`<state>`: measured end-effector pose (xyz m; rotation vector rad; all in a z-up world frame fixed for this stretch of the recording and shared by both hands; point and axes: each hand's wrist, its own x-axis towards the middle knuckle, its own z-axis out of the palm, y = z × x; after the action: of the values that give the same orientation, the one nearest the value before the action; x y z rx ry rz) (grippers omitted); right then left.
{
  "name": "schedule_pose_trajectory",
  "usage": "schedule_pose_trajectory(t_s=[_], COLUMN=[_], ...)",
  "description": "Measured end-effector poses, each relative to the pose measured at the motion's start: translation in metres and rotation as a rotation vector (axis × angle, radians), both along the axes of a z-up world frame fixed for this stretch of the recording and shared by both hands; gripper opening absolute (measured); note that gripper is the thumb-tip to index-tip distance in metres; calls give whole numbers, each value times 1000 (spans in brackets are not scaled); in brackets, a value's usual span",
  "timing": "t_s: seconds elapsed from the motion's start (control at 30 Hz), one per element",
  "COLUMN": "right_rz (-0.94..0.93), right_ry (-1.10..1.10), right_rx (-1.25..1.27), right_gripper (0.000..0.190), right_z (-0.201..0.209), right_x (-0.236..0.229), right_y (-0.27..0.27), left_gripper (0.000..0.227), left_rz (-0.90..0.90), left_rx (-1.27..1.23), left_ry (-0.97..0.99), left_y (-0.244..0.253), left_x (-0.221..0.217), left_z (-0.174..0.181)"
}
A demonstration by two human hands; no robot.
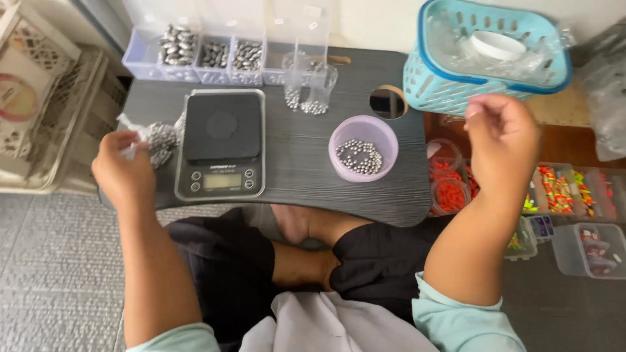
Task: The person sits on the floor and transfers small silver beads from a purple container into clear plastic bags. They repeatedly pick up beads by hand and place them into the bags, occasionally adjusting the bag opening.
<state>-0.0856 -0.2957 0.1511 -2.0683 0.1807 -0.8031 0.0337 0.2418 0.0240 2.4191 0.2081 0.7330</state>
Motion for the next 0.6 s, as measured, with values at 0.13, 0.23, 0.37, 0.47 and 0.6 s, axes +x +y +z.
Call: schedule_pose_trajectory(t_s=[0.13, 0.23, 0.37, 0.47, 0.6], right_rz=[-169, -118, -72, -113, -229], right_ry=[-253, -182, 818, 1226, 956], right_rx=[-123, -403, -733, -880, -595], right_gripper=[12, 12, 34, 41, 29], right_z=[17, 30, 48, 46, 39], right_x=[58, 116, 165, 186, 190], right_y=[-73, -100, -67, -55, -70], left_gripper=[17, 15, 10, 11, 15], left_rz=[-17, 10, -19, 6, 49], left_rx=[-330, -421, -428, -466, -494], left_ry=[15, -189, -345, -330, -357], left_y=[-21, -26, -24, -23, -21], left_x=[-16, -19, -19, -18, -18], left_z=[15, 7, -2, -4, -4])
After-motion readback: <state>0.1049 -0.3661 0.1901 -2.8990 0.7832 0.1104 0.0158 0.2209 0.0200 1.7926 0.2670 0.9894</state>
